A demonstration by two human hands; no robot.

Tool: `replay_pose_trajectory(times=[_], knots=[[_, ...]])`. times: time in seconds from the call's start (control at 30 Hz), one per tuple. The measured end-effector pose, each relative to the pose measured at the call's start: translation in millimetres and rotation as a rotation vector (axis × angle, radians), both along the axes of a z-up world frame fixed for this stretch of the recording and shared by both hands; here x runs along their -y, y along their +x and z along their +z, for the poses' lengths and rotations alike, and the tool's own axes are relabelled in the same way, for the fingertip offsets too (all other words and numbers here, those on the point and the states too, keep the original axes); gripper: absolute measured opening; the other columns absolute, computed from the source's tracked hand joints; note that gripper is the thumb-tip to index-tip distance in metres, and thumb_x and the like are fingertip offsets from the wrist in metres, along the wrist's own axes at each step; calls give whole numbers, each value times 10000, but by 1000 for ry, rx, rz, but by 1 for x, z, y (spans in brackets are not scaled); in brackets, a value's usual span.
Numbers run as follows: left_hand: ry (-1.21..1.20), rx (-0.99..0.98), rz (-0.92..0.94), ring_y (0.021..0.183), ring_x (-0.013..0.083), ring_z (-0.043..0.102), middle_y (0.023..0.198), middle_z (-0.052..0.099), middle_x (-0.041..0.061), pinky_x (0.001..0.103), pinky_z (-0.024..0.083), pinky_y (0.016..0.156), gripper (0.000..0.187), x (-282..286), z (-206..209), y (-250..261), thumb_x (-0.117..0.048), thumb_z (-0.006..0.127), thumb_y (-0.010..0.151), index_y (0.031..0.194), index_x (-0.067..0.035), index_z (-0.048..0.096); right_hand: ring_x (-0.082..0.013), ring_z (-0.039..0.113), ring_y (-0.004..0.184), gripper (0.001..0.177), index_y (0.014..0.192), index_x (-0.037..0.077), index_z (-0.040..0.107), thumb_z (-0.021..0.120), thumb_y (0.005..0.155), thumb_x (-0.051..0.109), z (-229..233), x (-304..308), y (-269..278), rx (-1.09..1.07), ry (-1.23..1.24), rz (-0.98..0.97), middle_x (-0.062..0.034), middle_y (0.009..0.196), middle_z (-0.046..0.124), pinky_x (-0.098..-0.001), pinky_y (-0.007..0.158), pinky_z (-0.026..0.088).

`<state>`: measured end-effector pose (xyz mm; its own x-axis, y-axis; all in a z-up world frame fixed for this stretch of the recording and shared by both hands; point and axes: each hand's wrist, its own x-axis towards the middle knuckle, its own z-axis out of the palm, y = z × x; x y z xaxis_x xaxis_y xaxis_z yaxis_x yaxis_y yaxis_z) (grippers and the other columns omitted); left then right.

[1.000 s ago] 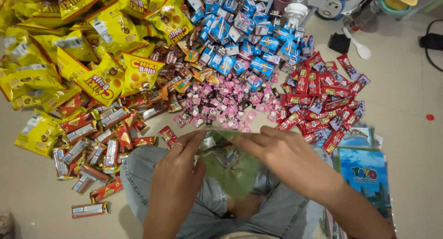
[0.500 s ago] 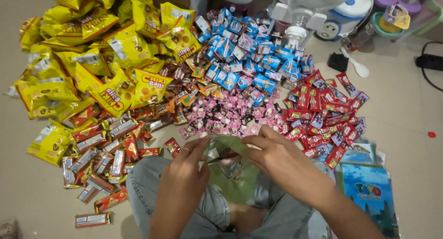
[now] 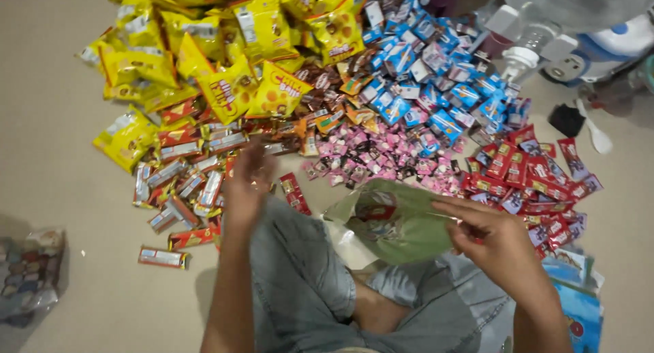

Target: Packing various snack packets into a plastic bag while sitting on the floor.

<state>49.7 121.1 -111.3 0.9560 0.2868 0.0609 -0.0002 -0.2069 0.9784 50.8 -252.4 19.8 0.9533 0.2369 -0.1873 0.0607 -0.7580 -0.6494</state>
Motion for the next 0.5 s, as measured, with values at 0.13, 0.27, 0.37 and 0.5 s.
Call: replay_pose_trajectory(times=[0.13,0.27,0.37,0.5], knots=[[319,-481,272,1116,322,622,1211,626,119,502,498,875,718,-87,-100,47,-553,576,975,1512,-91,461,-97,615,462,407,1208,214,800,678,869,25,-5,-4,-1,-15,58,-17,-5,1288,790,-291,478,531],[623,-790,213,1293,501,527,1418,543,290,605,452,1014,1001,-123,-192,73,-560,674,892,1604,-14,230,-53,526,374,474,1188,223,807,728,803,-41,-14,-5,-2,-29,75,20,-10,1249,824,-192,324,516],[886,-819,262,1121,388,693,1256,691,187,514,507,944,808,-142,-251,96,-635,735,849,1372,-56,524,-63,526,426,420,1197,244,823,728,834,53,-8,-12,-1,-36,56,18,9,1249,829,-286,432,477],[998,-811,220,1047,327,717,1055,762,109,491,558,835,194,-137,-219,91,-210,696,910,1095,-245,741,-72,665,458,471,1216,249,807,712,823,9,-9,-13,1,-77,98,-4,-2,1264,823,-264,445,576]])
